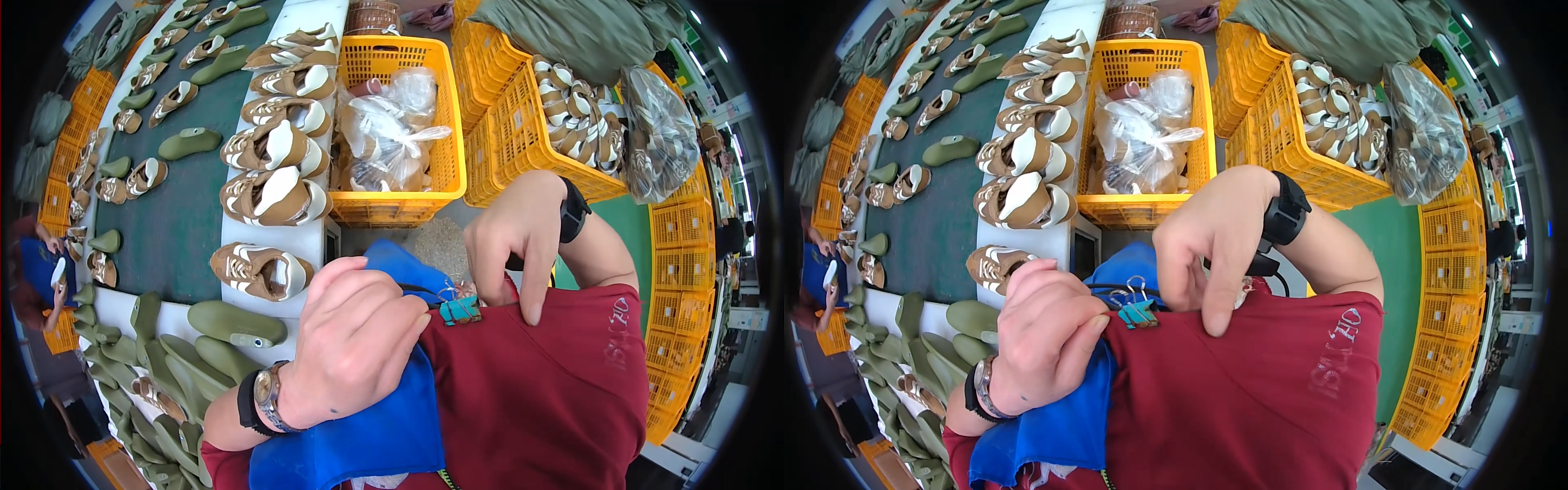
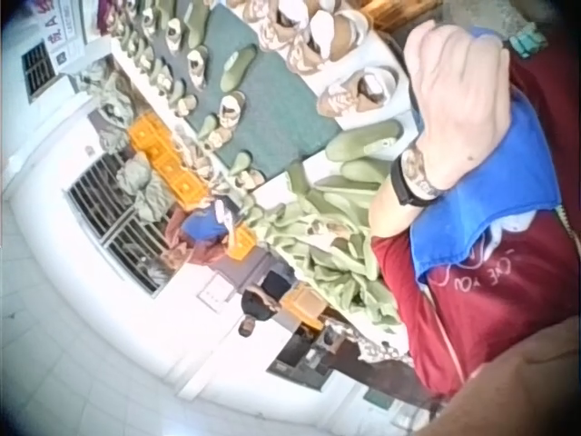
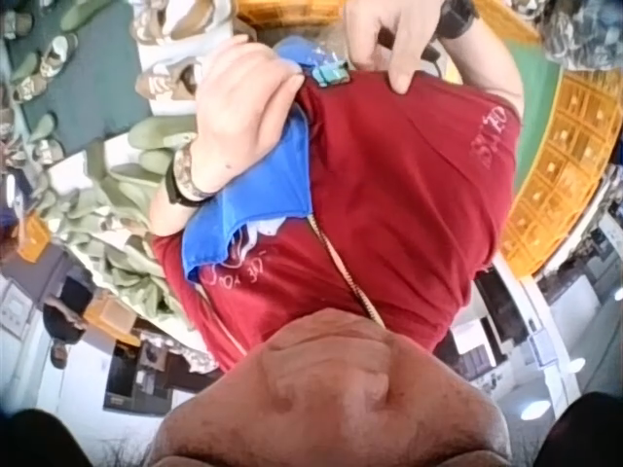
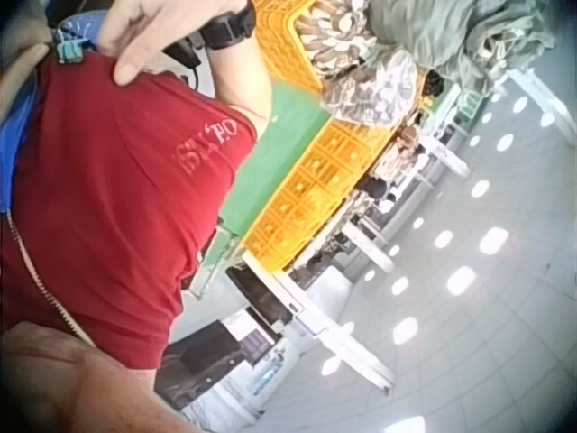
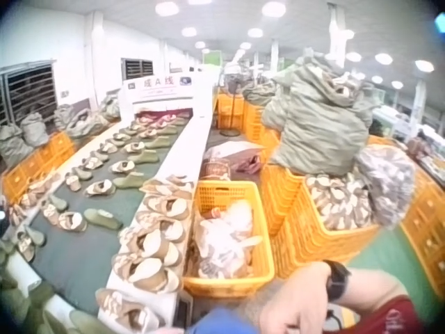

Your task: The worker is assembling shoes by placing uppers onto shoe lasts and organizing them on a conveyor belt.

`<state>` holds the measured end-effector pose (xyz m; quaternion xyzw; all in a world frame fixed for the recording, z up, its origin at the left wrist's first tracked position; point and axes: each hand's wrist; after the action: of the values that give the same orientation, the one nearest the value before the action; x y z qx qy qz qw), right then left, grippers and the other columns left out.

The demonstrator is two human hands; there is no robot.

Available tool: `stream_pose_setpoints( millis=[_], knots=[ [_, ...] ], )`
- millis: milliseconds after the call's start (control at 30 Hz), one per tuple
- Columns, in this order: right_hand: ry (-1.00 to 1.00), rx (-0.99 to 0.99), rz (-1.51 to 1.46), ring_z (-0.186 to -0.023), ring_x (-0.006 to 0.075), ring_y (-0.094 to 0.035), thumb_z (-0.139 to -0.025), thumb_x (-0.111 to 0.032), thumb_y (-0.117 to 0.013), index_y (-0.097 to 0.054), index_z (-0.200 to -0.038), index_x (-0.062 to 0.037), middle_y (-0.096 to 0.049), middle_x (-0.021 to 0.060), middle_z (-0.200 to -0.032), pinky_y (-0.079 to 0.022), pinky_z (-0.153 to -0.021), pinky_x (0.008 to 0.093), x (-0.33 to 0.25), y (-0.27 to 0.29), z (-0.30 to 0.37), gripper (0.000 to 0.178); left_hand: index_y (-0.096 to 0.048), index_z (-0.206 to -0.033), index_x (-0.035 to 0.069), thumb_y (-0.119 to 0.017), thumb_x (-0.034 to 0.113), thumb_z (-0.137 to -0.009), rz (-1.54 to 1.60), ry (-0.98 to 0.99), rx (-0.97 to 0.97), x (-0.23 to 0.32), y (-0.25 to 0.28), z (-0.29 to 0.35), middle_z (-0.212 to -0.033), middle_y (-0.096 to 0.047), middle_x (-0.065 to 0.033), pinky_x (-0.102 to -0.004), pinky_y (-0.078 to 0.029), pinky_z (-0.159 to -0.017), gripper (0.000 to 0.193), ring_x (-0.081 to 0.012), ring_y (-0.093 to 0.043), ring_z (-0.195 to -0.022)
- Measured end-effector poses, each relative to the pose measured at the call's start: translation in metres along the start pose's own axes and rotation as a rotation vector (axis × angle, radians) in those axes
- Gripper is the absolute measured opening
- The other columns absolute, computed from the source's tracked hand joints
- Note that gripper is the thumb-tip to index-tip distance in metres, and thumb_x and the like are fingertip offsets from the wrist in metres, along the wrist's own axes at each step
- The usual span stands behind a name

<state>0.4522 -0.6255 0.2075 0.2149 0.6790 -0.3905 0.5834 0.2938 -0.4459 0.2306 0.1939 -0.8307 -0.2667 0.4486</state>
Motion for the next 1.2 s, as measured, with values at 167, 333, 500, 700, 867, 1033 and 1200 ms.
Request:
stream_pose_setpoints(
  millis=[167,333,500,700,867,1033,1200],
  knots=[
    [-0.029,0.114,0.246,-0.044,0.0232,-0.046,-0.085,-0.019,-0.064,-0.050,-0.063,-0.0022,-0.044,0.0050,-0.050,-0.033,-0.041,0.0332,-0.032,-0.004,0.006,0.031,-0.061,-0.078,0.005,-0.068,0.003,-0.066,-0.005,-0.007,-0.047,0.003,0.003,-0.003,-0.076,-0.056,-0.0046,-0.0407,-0.040,-0.088,0.014,-0.0225,-0.057,-0.078],
    [0.045,0.353,0.666,-0.047,0.0239,-0.050,-0.086,-0.020,-0.059,-0.055,-0.068,-0.0027,-0.051,0.0083,-0.054,-0.038,-0.045,0.0317,-0.047,-0.017,0.007,0.025,-0.056,-0.085,0.003,-0.064,0.004,-0.075,0.251,0.097,-0.155,-0.001,-0.003,0.001,-0.083,-0.057,-0.0084,-0.0437,-0.037,-0.094,0.013,-0.0268,-0.059,-0.083],
    [0.057,0.428,0.916,-0.059,0.0268,-0.054,-0.083,-0.018,-0.060,-0.058,-0.070,-0.0049,-0.056,0.0071,-0.063,-0.042,-0.051,0.0354,-0.066,-0.031,0.010,0.019,-0.052,-0.090,0.002,-0.068,0.012,-0.076,0.693,0.250,-0.344,0.000,0.000,-0.011,-0.083,-0.058,-0.0113,-0.0381,-0.046,-0.082,0.024,-0.0257,-0.060,-0.079],
    [0.133,0.480,1.249,-0.051,0.0217,-0.047,-0.071,-0.016,-0.066,-0.044,-0.056,-0.0071,-0.042,0.0023,-0.054,-0.039,-0.044,0.0331,-0.074,-0.049,0.003,0.028,-0.057,-0.088,0.006,-0.076,0.013,-0.062,0.403,0.182,-0.311,0.008,0.003,-0.024,-0.073,-0.059,-0.0056,-0.0330,-0.048,-0.072,0.032,-0.0216,-0.059,-0.065],
    [0.210,0.505,1.418,-0.050,0.0117,-0.043,-0.071,-0.015,-0.065,-0.057,-0.069,-0.0059,-0.041,-0.0035,-0.059,-0.032,-0.045,0.0254,-0.074,-0.060,-0.003,0.013,-0.057,-0.071,0.009,-0.071,0.017,-0.061,-0.023,-0.281,-0.044,0.013,0.000,-0.011,-0.069,-0.058,-0.0028,-0.0332,-0.047,-0.072,0.019,-0.0169,-0.058,-0.063],
    [0.247,0.534,1.454,-0.050,0.0106,-0.040,-0.068,-0.012,-0.062,-0.053,-0.062,-0.0075,-0.038,-0.0034,-0.058,-0.030,-0.045,0.0241,-0.073,-0.064,-0.005,0.011,-0.050,-0.063,0.011,-0.058,0.009,-0.058,-0.227,-0.419,-0.009,0.020,0.005,-0.012,-0.065,-0.056,-0.0027,-0.0325,-0.047,-0.072,0.010,-0.0169,-0.058,-0.063],
    [0.326,0.493,1.467,-0.048,0.0096,-0.037,-0.069,-0.010,-0.057,-0.048,-0.057,-0.0091,-0.035,-0.0037,-0.057,-0.025,-0.043,0.0243,-0.072,-0.061,-0.009,0.015,-0.049,-0.062,0.011,-0.054,0.009,-0.057,-0.279,-0.440,0.038,0.024,0.004,-0.009,-0.064,-0.056,-0.0036,-0.0326,-0.047,-0.072,0.007,-0.0172,-0.057,-0.062]
  ],
)
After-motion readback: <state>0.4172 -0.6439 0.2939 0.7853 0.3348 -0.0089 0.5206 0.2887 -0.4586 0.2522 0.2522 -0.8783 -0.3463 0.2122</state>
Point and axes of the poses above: each hand's wrist, its own z-axis away from the middle knuckle, its own y-axis out of the back of the hand, x = y × z
